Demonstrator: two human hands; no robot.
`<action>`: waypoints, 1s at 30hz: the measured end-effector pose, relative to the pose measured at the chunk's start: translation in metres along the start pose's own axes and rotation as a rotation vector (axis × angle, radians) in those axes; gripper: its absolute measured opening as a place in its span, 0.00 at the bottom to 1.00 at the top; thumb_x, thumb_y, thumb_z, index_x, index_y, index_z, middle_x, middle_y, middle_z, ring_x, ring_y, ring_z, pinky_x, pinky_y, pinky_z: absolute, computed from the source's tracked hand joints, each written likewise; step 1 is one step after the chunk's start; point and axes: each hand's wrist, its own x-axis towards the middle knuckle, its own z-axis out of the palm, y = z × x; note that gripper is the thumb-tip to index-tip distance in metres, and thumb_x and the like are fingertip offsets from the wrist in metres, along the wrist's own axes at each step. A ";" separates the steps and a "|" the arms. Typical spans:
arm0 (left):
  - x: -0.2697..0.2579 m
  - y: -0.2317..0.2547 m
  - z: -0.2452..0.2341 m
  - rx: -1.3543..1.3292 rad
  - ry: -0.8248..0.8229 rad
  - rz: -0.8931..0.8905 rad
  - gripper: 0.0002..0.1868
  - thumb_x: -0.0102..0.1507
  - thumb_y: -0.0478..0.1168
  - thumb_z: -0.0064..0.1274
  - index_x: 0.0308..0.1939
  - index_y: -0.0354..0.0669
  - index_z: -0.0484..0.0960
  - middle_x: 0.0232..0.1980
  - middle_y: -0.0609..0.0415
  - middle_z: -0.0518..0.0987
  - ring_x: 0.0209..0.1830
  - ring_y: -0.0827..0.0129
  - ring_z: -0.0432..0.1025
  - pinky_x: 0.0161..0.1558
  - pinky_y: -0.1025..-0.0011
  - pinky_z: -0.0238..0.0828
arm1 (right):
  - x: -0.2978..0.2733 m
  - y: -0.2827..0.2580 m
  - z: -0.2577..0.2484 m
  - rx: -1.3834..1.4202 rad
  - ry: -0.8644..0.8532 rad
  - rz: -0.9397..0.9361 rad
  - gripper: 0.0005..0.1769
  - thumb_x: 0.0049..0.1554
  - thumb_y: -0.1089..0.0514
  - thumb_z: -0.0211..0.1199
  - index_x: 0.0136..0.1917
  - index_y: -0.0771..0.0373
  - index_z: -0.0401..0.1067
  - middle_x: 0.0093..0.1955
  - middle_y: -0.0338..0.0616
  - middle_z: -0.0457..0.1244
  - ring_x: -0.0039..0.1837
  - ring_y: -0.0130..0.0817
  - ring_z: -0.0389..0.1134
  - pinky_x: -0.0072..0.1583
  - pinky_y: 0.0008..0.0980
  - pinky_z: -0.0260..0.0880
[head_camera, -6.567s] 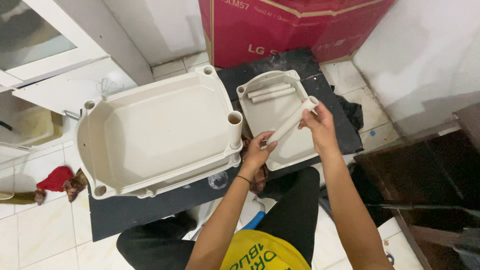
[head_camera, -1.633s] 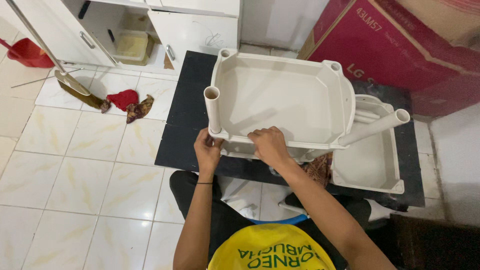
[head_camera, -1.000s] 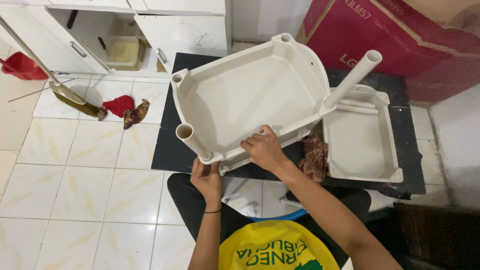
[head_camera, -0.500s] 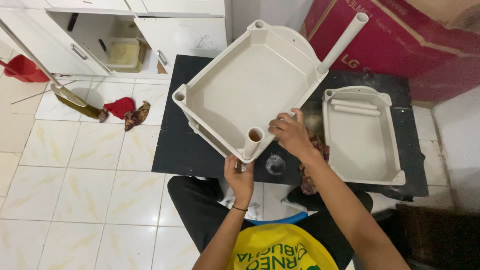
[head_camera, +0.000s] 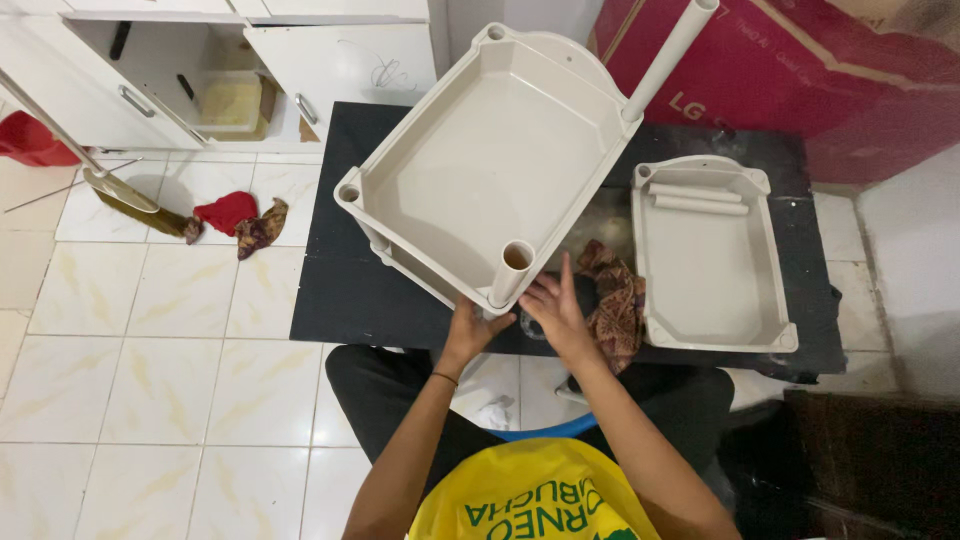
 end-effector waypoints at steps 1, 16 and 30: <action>0.007 -0.010 0.001 0.032 -0.114 -0.045 0.26 0.57 0.39 0.69 0.57 0.37 0.79 0.56 0.48 0.83 0.57 0.62 0.77 0.57 0.65 0.74 | 0.008 0.004 -0.001 0.136 0.028 0.104 0.59 0.61 0.55 0.63 0.87 0.55 0.22 0.74 0.56 0.60 0.69 0.42 0.66 0.61 0.40 0.69; 0.029 -0.004 0.093 -0.007 -0.230 -0.055 0.25 0.59 0.45 0.65 0.57 0.39 0.81 0.54 0.48 0.85 0.55 0.62 0.79 0.56 0.64 0.75 | 0.078 -0.009 -0.066 0.051 0.002 0.117 0.45 0.47 0.62 0.65 0.78 0.60 0.60 0.59 0.42 0.66 0.55 0.29 0.68 0.54 0.28 0.71; 0.065 0.002 0.078 0.249 -0.757 -0.158 0.20 0.58 0.50 0.62 0.48 0.42 0.84 0.47 0.47 0.85 0.49 0.60 0.78 0.53 0.64 0.76 | 0.036 -0.157 -0.042 0.094 -0.861 -0.454 0.35 0.53 0.46 0.75 0.65 0.68 0.66 0.62 0.55 0.66 0.67 0.40 0.70 0.69 0.42 0.68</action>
